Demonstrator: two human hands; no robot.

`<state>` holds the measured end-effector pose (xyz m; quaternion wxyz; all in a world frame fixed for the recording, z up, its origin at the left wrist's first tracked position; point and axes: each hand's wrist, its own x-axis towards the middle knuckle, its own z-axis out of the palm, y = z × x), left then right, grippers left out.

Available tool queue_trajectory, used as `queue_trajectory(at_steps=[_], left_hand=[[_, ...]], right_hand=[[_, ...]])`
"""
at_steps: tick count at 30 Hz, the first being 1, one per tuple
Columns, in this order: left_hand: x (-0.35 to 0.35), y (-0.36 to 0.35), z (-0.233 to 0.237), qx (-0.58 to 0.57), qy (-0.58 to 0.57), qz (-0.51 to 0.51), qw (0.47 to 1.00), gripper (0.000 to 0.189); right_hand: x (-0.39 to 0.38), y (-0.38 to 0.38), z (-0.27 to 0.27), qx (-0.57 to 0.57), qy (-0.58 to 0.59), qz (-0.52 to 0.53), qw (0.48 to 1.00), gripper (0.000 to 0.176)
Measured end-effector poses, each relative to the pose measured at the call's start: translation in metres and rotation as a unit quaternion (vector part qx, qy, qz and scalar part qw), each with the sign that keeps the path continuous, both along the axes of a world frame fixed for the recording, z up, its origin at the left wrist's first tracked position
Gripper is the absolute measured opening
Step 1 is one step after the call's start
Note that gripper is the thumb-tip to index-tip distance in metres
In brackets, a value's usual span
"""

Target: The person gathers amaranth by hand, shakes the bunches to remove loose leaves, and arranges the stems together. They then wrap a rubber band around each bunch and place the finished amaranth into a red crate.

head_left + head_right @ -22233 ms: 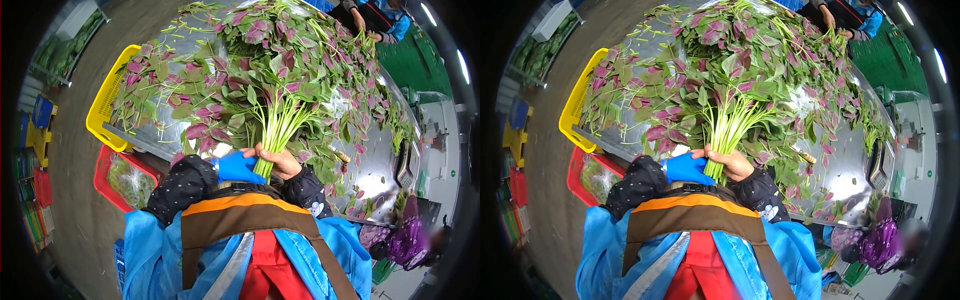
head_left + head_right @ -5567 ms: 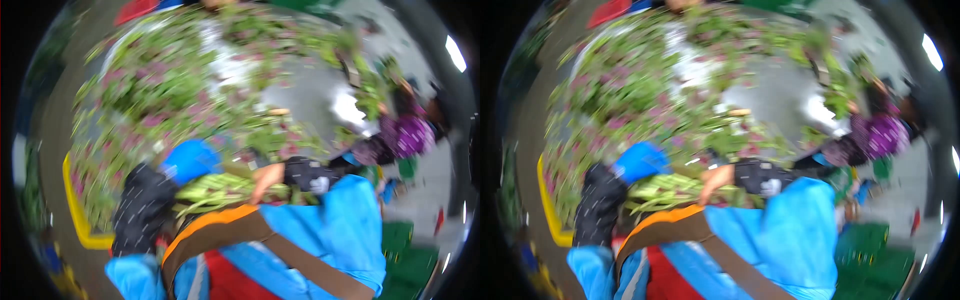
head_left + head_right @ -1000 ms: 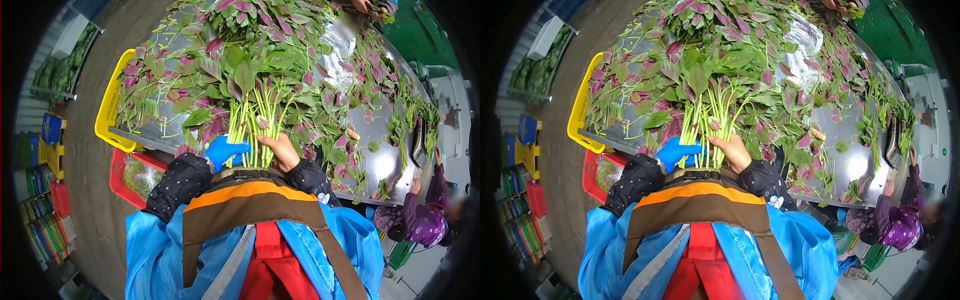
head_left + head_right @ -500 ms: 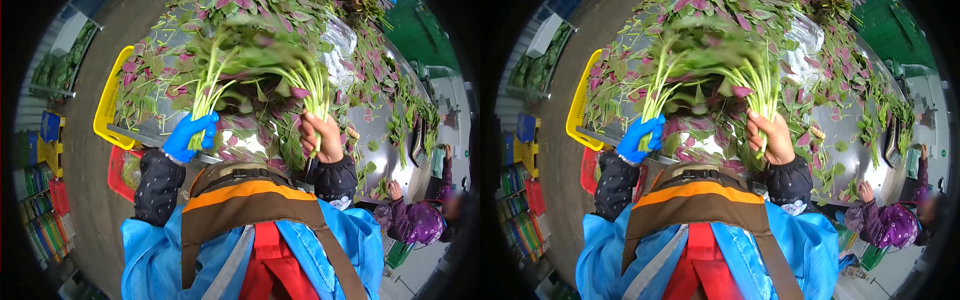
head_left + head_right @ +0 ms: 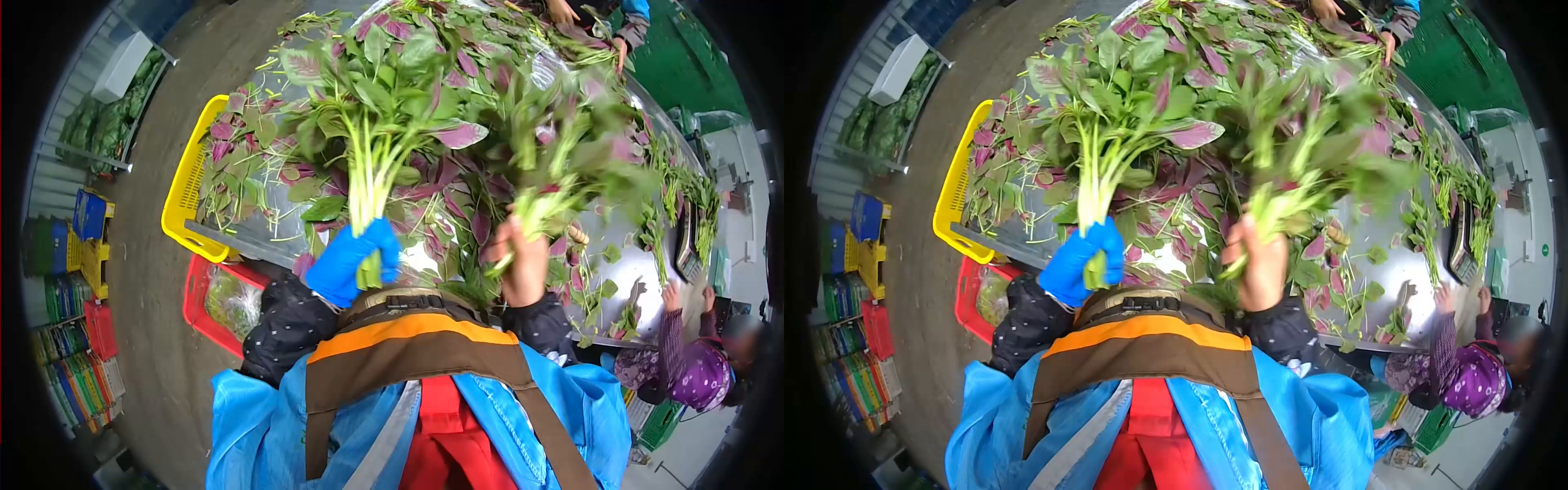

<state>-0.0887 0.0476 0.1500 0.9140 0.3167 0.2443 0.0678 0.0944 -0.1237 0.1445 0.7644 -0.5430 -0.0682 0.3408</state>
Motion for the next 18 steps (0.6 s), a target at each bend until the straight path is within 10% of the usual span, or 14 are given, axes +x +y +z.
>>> queue_trajectory(at_steps=[5, 9, 11, 13, 15, 18], left_hand=[[0.008, -0.005, -0.024, 0.039, 0.053, -0.047, 0.997, 0.028], [-0.006, 0.02, -0.019, 0.052, 0.06, -0.149, 0.986, 0.026], [-0.01, 0.037, 0.006, 0.108, 0.108, -0.218, 0.964, 0.024], [-0.015, 0.054, 0.027, 0.195, 0.129, -0.296, 0.926, 0.024], [-0.012, 0.064, 0.044, 0.215, 0.16, -0.364, 0.892, 0.024], [-0.002, 0.067, 0.063, 0.269, 0.188, -0.448, 0.832, 0.024]], right_hand=[[-0.024, -0.02, -0.094, -0.115, 0.292, 0.157, 0.936, 0.013], [-0.003, -0.035, -0.072, -0.15, 0.225, 0.28, 0.921, 0.029], [0.037, -0.041, -0.045, -0.356, -0.186, 0.542, 0.738, 0.035], [0.074, -0.045, 0.007, -0.328, -0.406, 0.575, 0.63, 0.033], [0.078, -0.025, 0.075, -0.26, -0.267, 0.421, 0.827, 0.04], [0.073, 0.019, 0.138, -0.036, -0.428, 0.313, 0.847, 0.052]])
